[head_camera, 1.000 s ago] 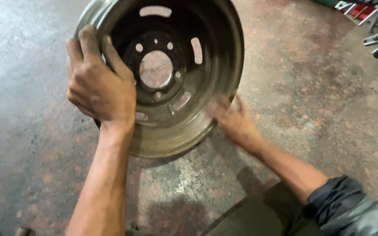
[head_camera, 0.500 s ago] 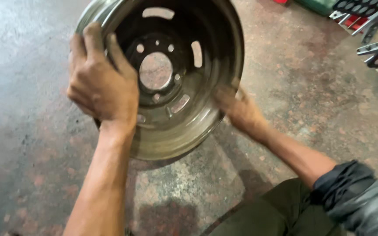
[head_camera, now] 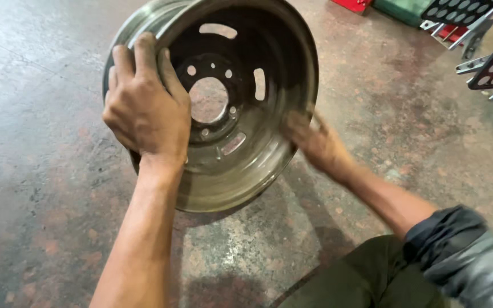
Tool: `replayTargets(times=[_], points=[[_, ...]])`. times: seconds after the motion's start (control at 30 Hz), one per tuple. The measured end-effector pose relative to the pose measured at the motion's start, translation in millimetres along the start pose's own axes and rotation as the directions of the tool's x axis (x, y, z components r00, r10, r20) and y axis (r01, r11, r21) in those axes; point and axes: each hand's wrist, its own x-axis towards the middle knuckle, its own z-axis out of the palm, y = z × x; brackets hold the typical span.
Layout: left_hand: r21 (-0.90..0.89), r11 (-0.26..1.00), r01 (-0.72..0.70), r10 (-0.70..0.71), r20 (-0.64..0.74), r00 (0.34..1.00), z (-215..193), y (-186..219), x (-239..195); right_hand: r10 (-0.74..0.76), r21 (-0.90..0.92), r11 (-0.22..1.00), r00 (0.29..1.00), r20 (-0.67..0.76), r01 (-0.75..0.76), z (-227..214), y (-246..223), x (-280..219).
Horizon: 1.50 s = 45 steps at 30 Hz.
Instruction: The person scrubs the inner surface of a metal wheel rim using a small abrasive pad. They rotate the rim to access different areas and continue scrubbing the inner barrel and center hub.
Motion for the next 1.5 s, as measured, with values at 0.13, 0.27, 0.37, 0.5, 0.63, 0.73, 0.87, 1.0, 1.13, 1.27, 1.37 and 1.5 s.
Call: replayTargets(times=[0.13, 0.27, 0.37, 0.5, 0.63, 0.73, 0.87, 1.0, 1.13, 1.27, 1.37, 1.5], points=[[0.004, 0.999, -0.032, 0.032, -0.046, 0.998, 10.7, -5.6, 0.0, 0.28, 0.516, 0.719, 0.874, 0.397, -0.465, 22.4, -62.8, 1.8], [0.029, 0.999, -0.033, 0.035, -0.049, 0.998, 17.6, 2.0, 2.6, 0.335, 0.873, 0.484, 0.934, -0.121, -0.061, -27.8, -201.7, 16.4], [0.049, 0.996, -0.069, 0.07, -0.027, 0.997, 5.9, 4.8, -6.9, 0.027, 0.789, 0.593, 0.984, 0.178, -0.159, -25.4, -164.0, 8.3], [-0.034, 0.997, -0.062, 0.062, -0.003, 0.998, 0.3, 0.6, 2.8, -0.031, -0.25, 0.959, 0.922, 0.386, 0.136, 3.0, -5.2, 7.3], [-0.002, 0.999, -0.042, 0.042, -0.014, 0.999, 1.7, -0.6, -3.6, 0.184, -0.109, 0.98, 0.973, 0.142, -0.169, 26.4, -18.2, -5.9], [0.02, 0.999, -0.032, 0.033, -0.035, 0.999, 5.4, 2.3, 6.4, 0.41, 0.707, 0.647, 0.912, -0.006, -0.286, -2.6, -190.5, 8.4], [0.007, 0.998, -0.058, 0.059, -0.059, 0.997, 10.6, -9.0, -0.3, 0.162, 0.898, 0.414, 0.983, 0.086, -0.147, -15.1, -202.4, 24.7], [-0.051, 0.999, -0.009, 0.008, -0.023, 1.0, 5.7, -10.1, 0.7, -0.009, 0.108, 0.994, 0.995, 0.1, -0.002, -0.1, -34.6, -6.2], [-0.009, 1.0, 0.011, -0.011, -0.035, 0.999, 3.9, -0.9, -5.1, 0.172, -0.448, 0.889, 0.977, 0.129, -0.098, 27.3, 11.1, 0.7], [0.033, 0.999, 0.02, -0.018, -0.069, 0.997, 12.1, 18.5, 10.6, 0.401, 0.605, 0.74, 0.915, -0.047, -0.294, 5.7, -185.3, 11.1], [0.084, 0.996, -0.02, 0.024, -0.053, 0.998, 10.7, 13.5, 8.1, 0.163, 0.897, 0.407, 0.98, 0.114, -0.172, -3.9, -185.0, 6.3], [-0.01, 0.998, -0.054, 0.054, -0.025, 0.998, 8.0, 11.8, 7.6, -0.01, 0.151, 0.989, 0.994, 0.105, -0.006, 22.7, -38.7, -0.4]])
